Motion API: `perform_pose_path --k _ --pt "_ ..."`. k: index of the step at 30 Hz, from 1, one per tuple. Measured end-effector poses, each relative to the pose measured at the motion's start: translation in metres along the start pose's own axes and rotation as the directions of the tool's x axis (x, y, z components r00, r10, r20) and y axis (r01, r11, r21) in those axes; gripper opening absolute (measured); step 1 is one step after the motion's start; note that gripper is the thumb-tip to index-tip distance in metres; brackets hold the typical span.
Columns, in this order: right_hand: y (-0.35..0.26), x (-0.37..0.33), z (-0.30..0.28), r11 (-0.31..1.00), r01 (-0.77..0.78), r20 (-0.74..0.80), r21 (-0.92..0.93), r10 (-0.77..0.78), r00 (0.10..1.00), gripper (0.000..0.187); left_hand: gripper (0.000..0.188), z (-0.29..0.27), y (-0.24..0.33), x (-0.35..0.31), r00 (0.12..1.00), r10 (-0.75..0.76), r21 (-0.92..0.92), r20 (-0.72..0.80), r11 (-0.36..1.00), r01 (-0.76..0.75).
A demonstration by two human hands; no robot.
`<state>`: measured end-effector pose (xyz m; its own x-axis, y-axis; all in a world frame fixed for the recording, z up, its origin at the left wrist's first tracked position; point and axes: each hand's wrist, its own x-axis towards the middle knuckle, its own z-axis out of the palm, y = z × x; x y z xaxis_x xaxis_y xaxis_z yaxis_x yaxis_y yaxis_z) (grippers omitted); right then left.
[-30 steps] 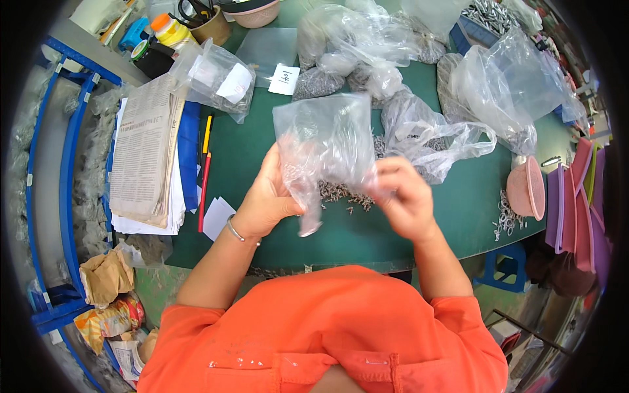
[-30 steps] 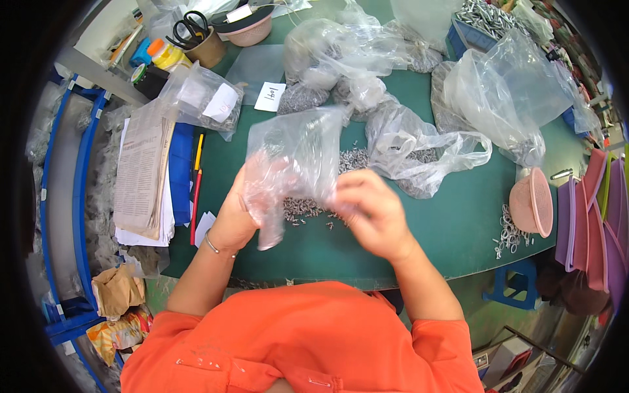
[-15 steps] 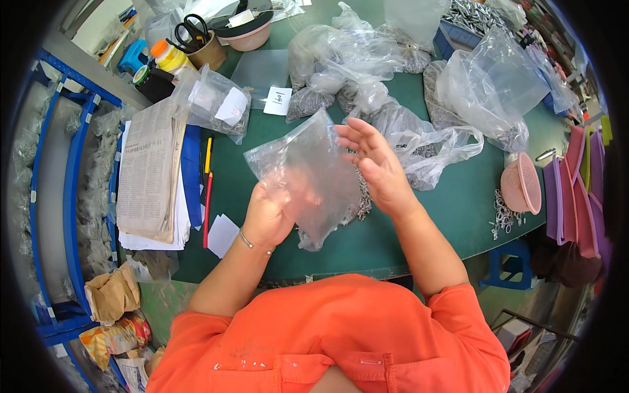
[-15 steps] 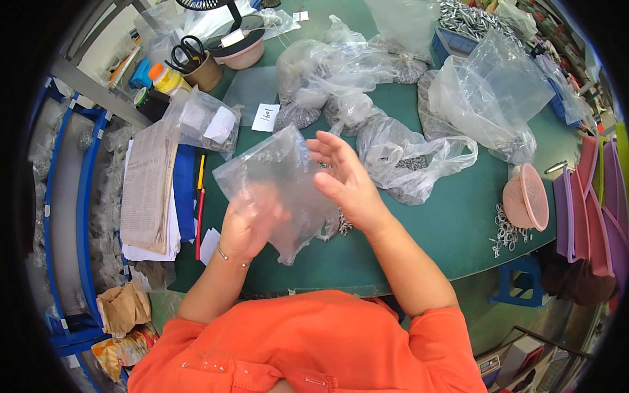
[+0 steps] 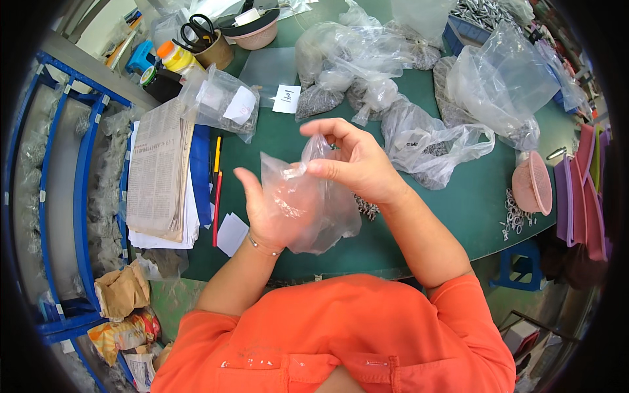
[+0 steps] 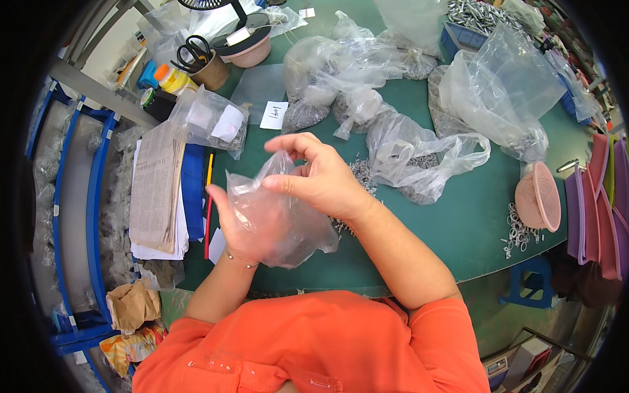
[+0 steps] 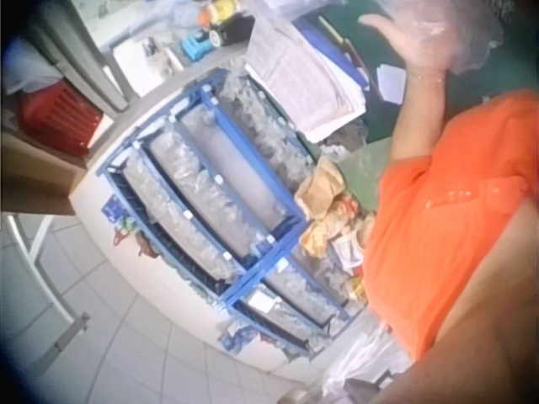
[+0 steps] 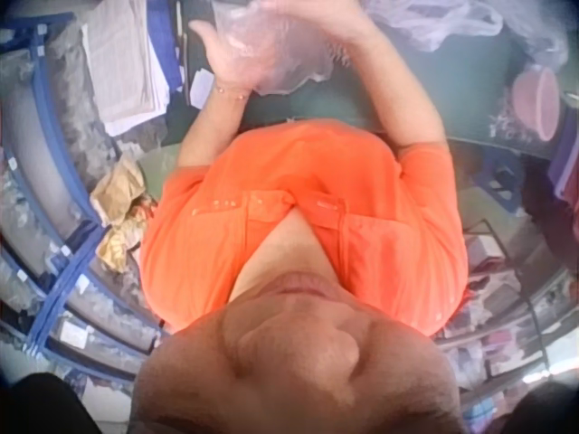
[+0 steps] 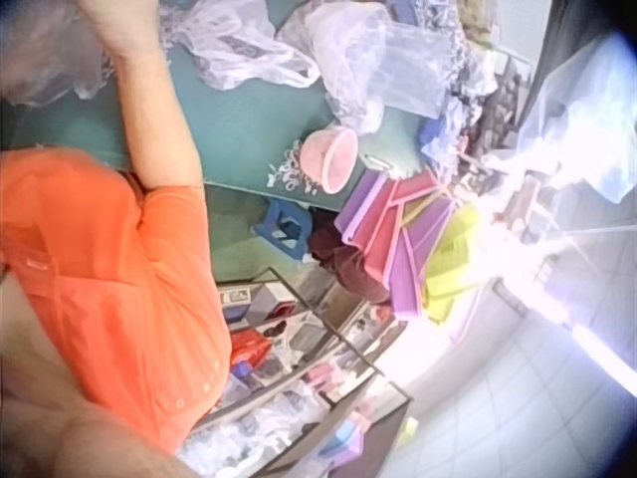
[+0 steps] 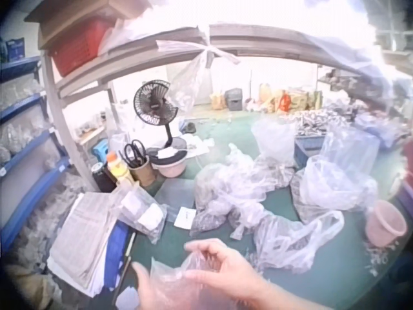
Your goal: The person sorts small metal connectors on a table, writes a note with a red pencil, and places the items into small plastic bags which are then sealed and placed into a larger bag.
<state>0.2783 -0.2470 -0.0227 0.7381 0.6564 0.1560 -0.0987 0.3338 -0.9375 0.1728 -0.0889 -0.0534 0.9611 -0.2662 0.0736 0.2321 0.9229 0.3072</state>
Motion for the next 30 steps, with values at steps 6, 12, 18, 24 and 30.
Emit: perform_pose_path --k 6,12,18,24,30 --pt "-0.006 -0.005 0.011 0.988 0.094 -0.314 -0.119 -0.127 0.941 0.012 0.041 -0.006 0.015 0.002 0.938 0.202 0.539 -0.281 0.842 -0.02" --pt "0.002 -0.005 0.002 0.957 0.204 -0.462 -0.205 -0.278 0.842 0.013 0.036 0.013 0.012 0.026 0.861 0.274 0.403 -0.428 0.911 -0.089" --pt "0.046 -0.009 0.035 0.523 0.164 -0.152 -0.837 -0.509 0.847 0.084 0.038 0.024 -0.01 0.053 0.766 0.468 0.605 -0.442 0.785 -0.131" --pt "0.019 -0.025 0.035 0.966 -0.223 -0.068 -0.127 0.216 0.974 0.03 0.049 0.02 0.021 0.062 0.88 0.332 0.186 -0.339 0.941 -0.283" --pt "0.001 -0.011 -0.013 0.989 -0.151 -0.132 -0.008 0.148 0.98 0.017 0.069 0.028 -0.005 0.055 0.943 0.214 0.841 0.256 -0.53 -0.108"
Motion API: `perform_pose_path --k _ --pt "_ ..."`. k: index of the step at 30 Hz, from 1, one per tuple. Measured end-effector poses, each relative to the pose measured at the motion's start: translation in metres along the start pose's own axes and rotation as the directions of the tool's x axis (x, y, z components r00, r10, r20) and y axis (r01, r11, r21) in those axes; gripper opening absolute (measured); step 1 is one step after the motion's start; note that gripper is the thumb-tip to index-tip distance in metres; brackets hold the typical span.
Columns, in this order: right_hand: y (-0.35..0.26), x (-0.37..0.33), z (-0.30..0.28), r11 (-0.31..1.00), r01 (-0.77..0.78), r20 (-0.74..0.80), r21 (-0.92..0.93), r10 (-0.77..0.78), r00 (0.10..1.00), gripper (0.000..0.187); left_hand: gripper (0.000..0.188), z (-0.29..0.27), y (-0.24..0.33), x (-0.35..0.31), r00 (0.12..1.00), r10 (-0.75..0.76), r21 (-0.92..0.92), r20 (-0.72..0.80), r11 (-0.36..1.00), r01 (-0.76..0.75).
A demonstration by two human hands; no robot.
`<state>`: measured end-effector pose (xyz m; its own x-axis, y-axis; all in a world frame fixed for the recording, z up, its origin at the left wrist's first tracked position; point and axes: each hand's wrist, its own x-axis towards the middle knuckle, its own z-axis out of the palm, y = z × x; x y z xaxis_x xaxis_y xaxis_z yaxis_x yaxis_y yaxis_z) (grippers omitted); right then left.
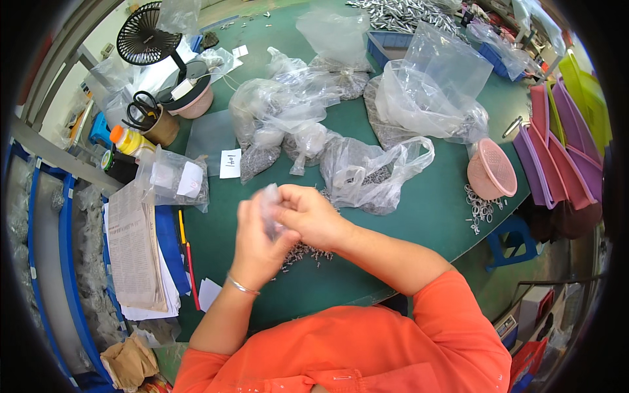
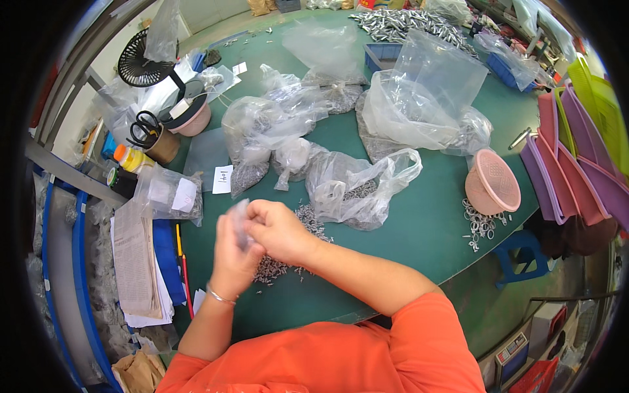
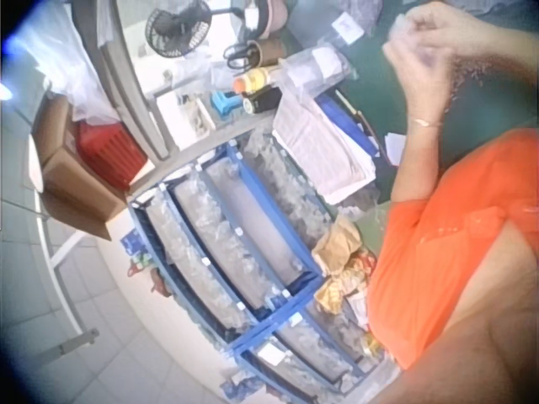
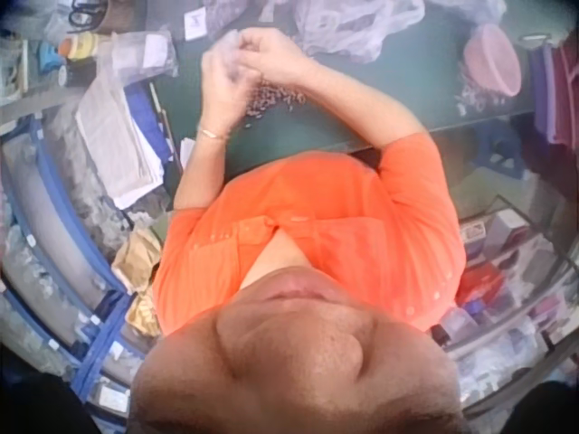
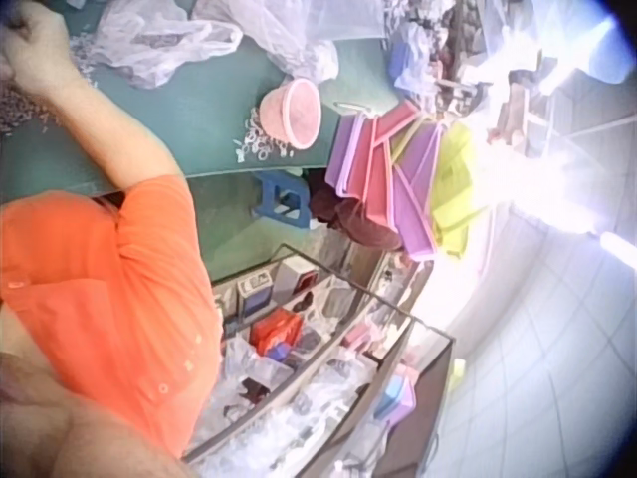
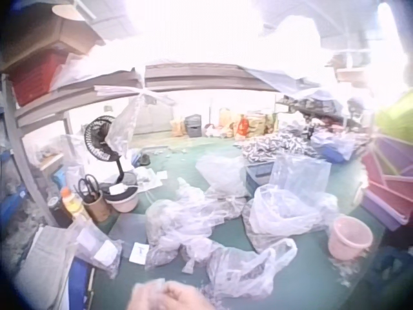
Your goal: The person sorts small metal connectors on a table, writes a note with a red pencil, and places the items into small plastic bags which are then sealed and placed into a larger bag.
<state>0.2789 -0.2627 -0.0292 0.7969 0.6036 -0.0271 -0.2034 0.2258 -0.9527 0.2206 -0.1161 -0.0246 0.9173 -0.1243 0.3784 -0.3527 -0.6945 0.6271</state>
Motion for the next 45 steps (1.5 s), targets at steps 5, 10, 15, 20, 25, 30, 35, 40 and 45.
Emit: perform_pose_path --k 5,10,15,20,25,30,35,40,45 --pt "-0.026 0.018 -0.036 0.98 0.081 0.108 -0.18 -0.063 0.992 0.011 0.038 -0.003 -0.005 -0.014 0.977 -0.212 -0.23 0.016 0.95 0.21" --pt "-0.036 0.102 -0.183 0.692 -0.031 -0.475 -0.722 -0.461 0.75 0.026 0.059 -0.012 -0.028 -0.036 0.722 -0.692 -0.749 0.0 0.478 0.459" --pt "-0.032 0.148 -0.242 0.492 -0.277 -0.517 -0.826 -0.462 0.72 0.04 0.016 -0.018 -0.047 -0.05 0.726 -0.686 -0.992 -0.042 0.115 0.051" --pt "-0.026 0.187 -0.255 0.491 -0.369 -0.582 -0.789 -0.405 0.705 0.043 0.015 -0.021 -0.034 -0.049 0.545 -0.838 -0.991 0.032 0.044 0.127" --pt "-0.038 0.196 -0.254 0.344 -0.451 -0.561 -0.824 -0.374 0.739 0.038 0.028 -0.02 -0.033 -0.052 0.675 -0.728 -0.991 0.123 -0.057 0.12" --pt "-0.039 0.205 -0.275 0.142 -0.478 -0.496 -0.867 -0.344 0.797 0.036 0.028 -0.008 -0.03 -0.051 0.655 -0.723 -0.975 0.22 -0.151 0.16" --pt "-0.055 0.21 -0.281 0.316 -0.473 -0.567 -0.822 -0.382 0.73 0.032 0.017 -0.008 -0.026 -0.055 0.682 -0.686 -0.963 0.254 -0.113 0.245" --pt "-0.062 0.208 -0.292 0.469 -0.385 -0.58 -0.795 -0.401 0.709 0.031 0.023 -0.014 -0.027 -0.052 0.641 -0.684 -0.937 0.349 -0.239 0.255" --pt "-0.077 0.177 -0.267 0.57 -0.243 -0.553 -0.784 -0.465 0.691 0.024 0.047 -0.015 -0.03 -0.051 0.666 -0.641 -0.924 0.382 -0.249 0.29"
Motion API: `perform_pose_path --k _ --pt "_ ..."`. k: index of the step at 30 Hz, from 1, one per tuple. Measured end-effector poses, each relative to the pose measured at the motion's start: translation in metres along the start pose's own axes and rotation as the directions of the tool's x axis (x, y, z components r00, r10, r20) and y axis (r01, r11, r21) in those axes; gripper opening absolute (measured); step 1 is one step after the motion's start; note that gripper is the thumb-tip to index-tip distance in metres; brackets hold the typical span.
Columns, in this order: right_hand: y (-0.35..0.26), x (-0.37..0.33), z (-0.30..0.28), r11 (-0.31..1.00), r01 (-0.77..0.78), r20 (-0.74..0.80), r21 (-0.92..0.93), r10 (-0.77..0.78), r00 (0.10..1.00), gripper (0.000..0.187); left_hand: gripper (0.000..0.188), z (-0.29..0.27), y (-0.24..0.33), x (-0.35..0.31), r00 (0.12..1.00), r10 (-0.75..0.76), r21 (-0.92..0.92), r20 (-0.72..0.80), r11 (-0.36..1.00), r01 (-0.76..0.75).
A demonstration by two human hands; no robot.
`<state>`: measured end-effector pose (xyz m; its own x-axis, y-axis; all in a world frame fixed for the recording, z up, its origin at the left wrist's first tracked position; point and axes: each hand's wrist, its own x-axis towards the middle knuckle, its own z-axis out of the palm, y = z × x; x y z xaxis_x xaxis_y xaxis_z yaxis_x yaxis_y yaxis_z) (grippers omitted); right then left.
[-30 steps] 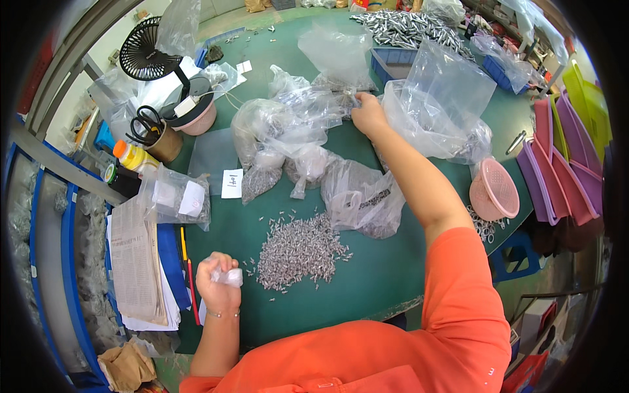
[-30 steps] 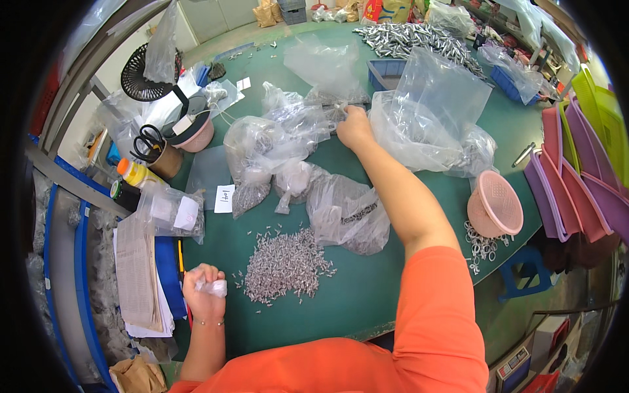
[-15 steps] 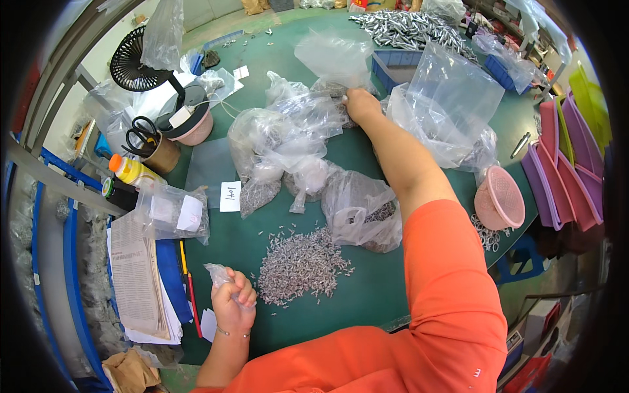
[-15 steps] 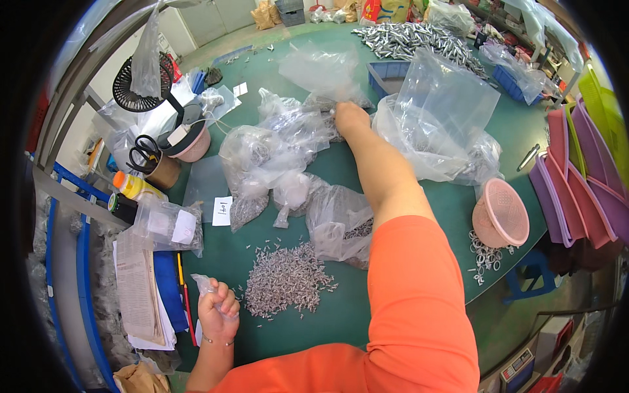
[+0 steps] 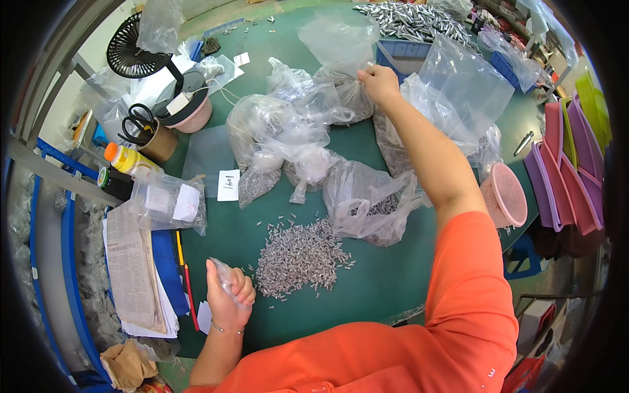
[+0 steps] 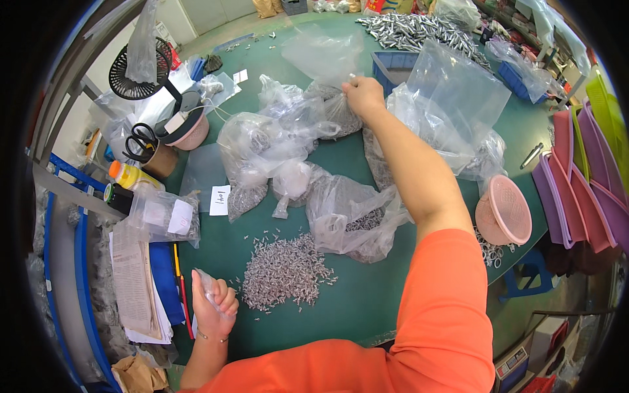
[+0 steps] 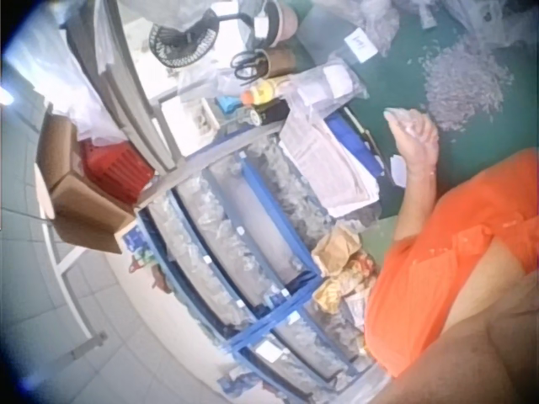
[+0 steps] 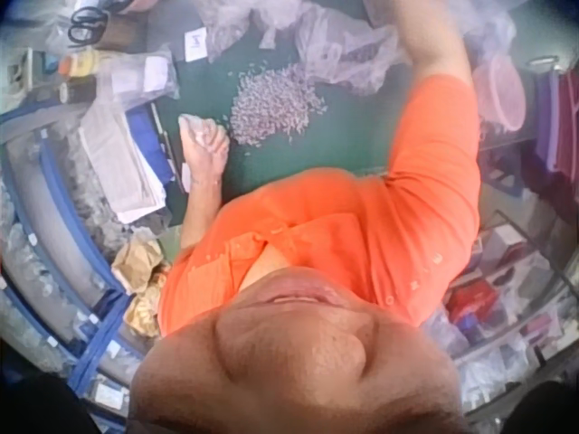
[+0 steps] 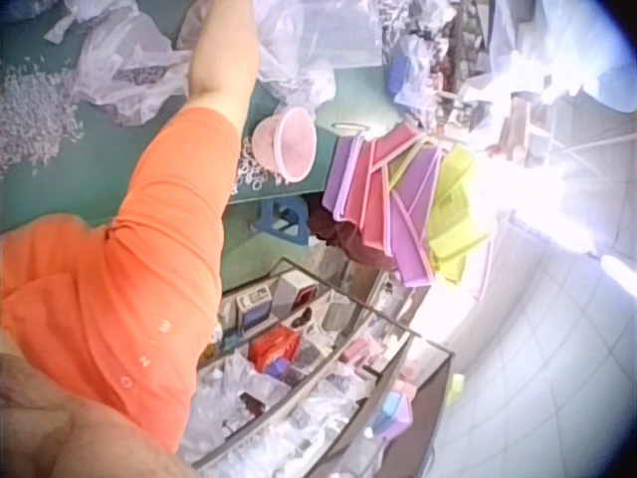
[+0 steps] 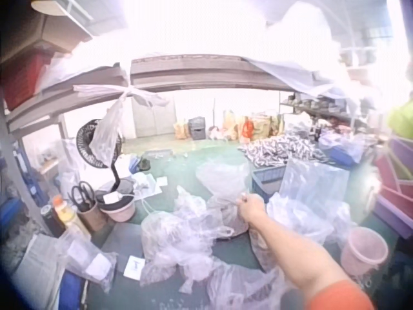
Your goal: The person sorts small metal connectors on a table, writes a note with a red pencil, and places the items into small plastic bags which are then sealed and placed into a larger bag.
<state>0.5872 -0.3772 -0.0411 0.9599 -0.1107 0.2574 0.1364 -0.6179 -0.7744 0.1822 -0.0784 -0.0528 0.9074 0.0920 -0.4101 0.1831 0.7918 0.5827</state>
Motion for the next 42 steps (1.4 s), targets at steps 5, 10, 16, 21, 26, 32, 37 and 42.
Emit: perform_pose_path --k 5,10,16,21,26,32,37,42 --pt "-0.028 -0.024 -0.023 0.917 0.003 0.026 0.398 -0.015 1.0 0.02 0.045 -0.01 -0.003 0.005 1.0 -0.023 0.165 0.009 0.986 0.021" --pt "-0.075 -0.076 -0.09 0.707 0.042 0.069 0.706 -0.128 0.989 0.021 0.022 0.0 -0.007 0.003 0.997 0.078 0.259 -0.015 0.963 -0.071" --pt "-0.1 -0.162 -0.138 0.655 0.224 0.062 0.722 -0.383 0.922 0.021 0.021 0.009 -0.016 -0.006 0.992 0.074 0.235 0.1 0.967 -0.096" --pt "-0.107 -0.226 -0.139 0.557 0.021 0.404 0.83 -0.627 0.666 0.015 0.021 -0.001 -0.018 -0.029 0.926 0.201 0.566 0.32 0.743 -0.357" --pt "-0.101 -0.282 -0.095 0.453 0.118 0.378 0.884 -0.839 0.391 0.007 0.051 0.014 -0.015 -0.065 0.761 0.309 0.785 0.57 0.069 -0.616" --pt "-0.116 -0.35 -0.035 0.422 0.22 0.331 0.879 -0.875 0.353 0.001 0.045 0.001 -0.016 -0.085 0.694 0.214 0.719 0.687 -0.061 -0.693" --pt "-0.097 -0.391 -0.013 0.555 0.265 0.389 0.789 -0.784 0.483 0.002 0.021 -0.012 -0.03 -0.084 0.74 0.257 0.774 0.622 -0.061 -0.63" --pt "-0.088 -0.395 -0.023 0.607 0.088 0.487 0.79 -0.708 0.511 0.007 0.017 -0.007 -0.044 -0.074 0.69 0.244 0.727 0.682 -0.123 -0.675"
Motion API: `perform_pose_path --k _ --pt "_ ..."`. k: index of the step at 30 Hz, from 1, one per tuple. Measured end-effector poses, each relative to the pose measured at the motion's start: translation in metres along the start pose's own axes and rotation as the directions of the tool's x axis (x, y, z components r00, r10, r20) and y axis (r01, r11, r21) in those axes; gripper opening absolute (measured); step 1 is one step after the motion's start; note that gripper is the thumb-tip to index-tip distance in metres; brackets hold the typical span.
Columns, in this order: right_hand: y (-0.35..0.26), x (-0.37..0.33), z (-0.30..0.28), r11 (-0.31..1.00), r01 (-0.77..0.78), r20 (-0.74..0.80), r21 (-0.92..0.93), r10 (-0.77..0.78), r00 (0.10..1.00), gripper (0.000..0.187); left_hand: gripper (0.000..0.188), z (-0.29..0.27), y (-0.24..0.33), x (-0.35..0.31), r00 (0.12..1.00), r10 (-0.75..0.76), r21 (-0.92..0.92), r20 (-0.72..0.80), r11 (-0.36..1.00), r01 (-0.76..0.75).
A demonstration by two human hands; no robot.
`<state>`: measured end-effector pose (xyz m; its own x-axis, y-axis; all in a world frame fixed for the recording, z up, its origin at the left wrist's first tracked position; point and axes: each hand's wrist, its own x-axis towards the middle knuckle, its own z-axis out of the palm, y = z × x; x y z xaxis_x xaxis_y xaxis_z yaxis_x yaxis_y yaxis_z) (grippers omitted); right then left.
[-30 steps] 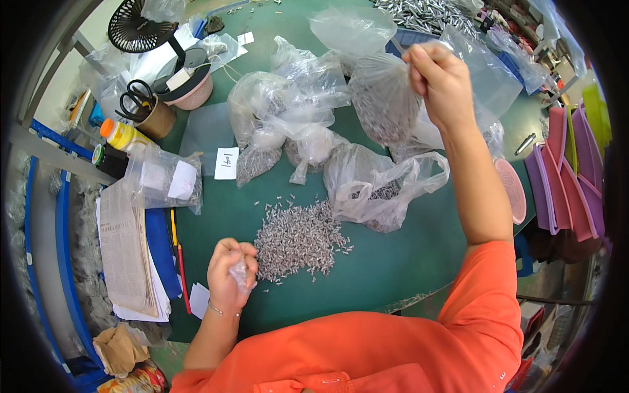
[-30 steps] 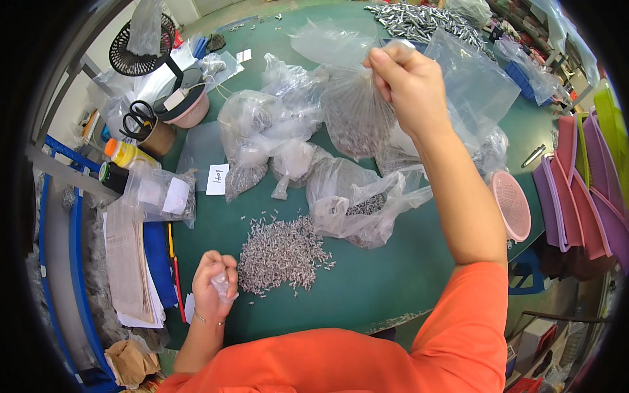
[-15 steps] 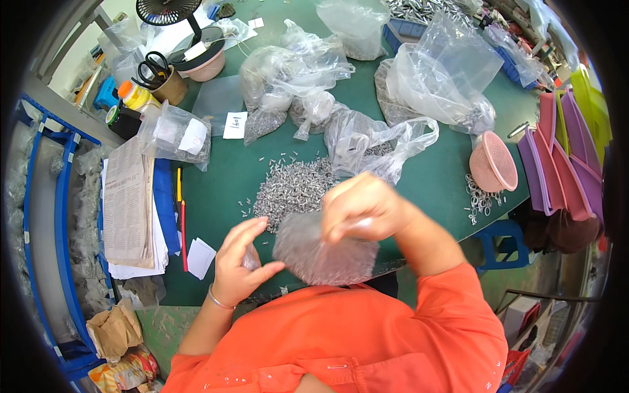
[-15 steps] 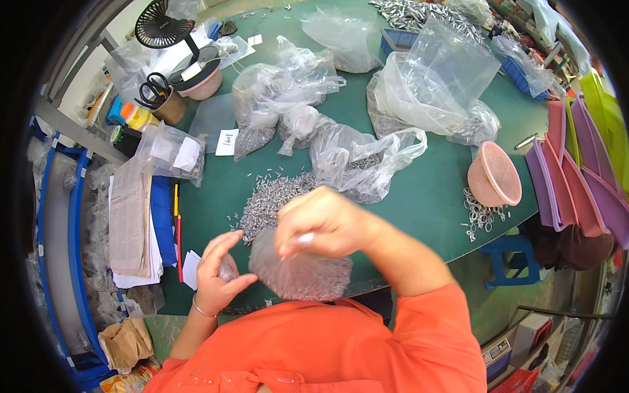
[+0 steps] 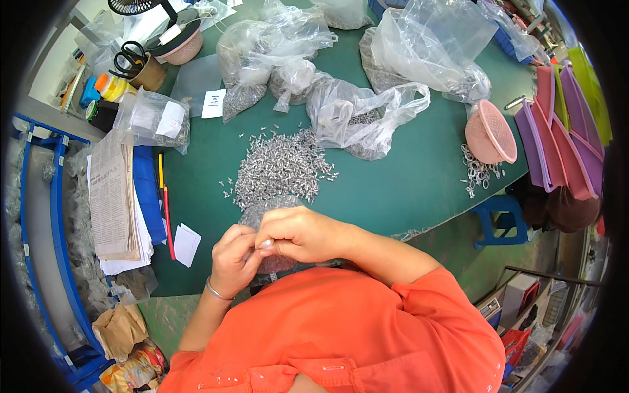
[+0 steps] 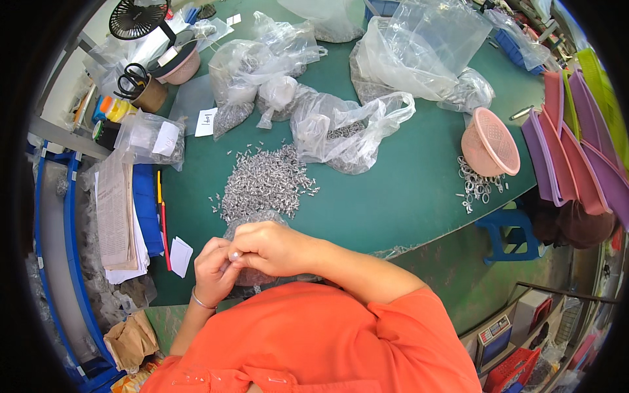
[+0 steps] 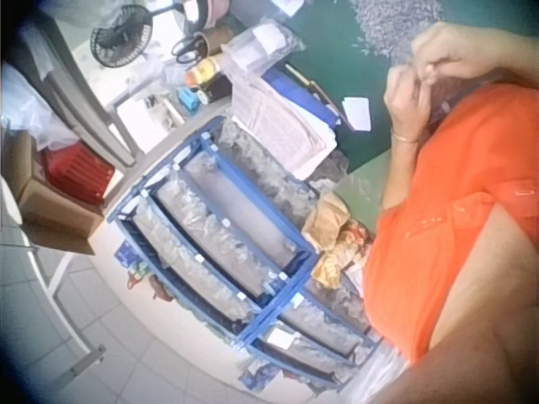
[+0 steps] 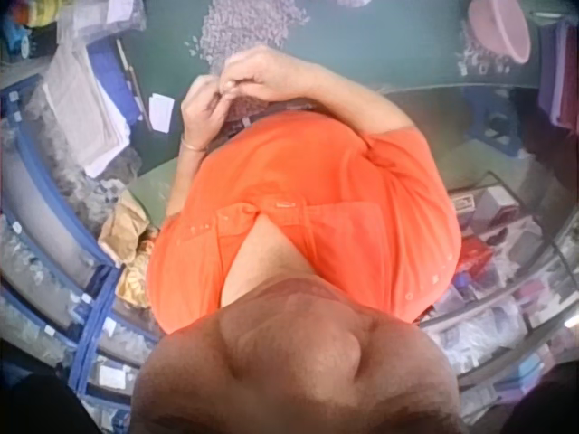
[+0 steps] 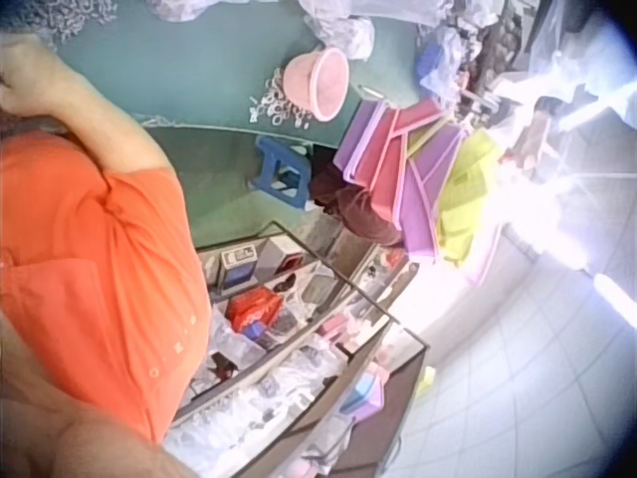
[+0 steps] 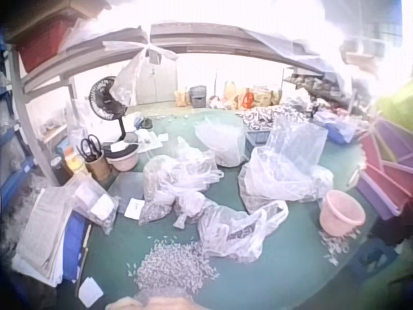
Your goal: The person sorts small metal connectors on a table, writes a note with a red pencil, and places the items into small plastic bags which are then sealed and placed into a larger bag.
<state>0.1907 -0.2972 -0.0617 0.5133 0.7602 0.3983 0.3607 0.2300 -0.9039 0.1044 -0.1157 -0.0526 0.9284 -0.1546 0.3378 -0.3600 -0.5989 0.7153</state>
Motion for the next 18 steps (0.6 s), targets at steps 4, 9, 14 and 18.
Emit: perform_pose_path --k 4,9,14,18 --pt "-0.007 -0.003 -0.006 0.997 -0.054 -0.008 0.05 0.055 0.998 0.01 0.017 -0.001 0.002 0.002 0.997 -0.073 -0.043 0.023 0.996 0.074" --pt "-0.007 0.007 -0.003 0.969 -0.147 -0.25 0.199 0.195 0.948 0.02 0.018 -0.003 0.005 0.004 0.997 -0.079 -0.087 -0.017 0.993 0.077" --pt "0.005 0.005 -0.001 0.972 -0.222 -0.014 -0.072 0.221 0.975 0.015 0.01 -0.003 0.008 0.004 0.992 -0.048 -0.107 -0.118 0.994 0.035" --pt "0.004 0.007 -0.004 0.985 -0.14 0.047 -0.101 0.145 0.988 0.012 0.007 -0.005 0.004 0.004 0.985 -0.073 -0.153 -0.157 0.987 0.049"
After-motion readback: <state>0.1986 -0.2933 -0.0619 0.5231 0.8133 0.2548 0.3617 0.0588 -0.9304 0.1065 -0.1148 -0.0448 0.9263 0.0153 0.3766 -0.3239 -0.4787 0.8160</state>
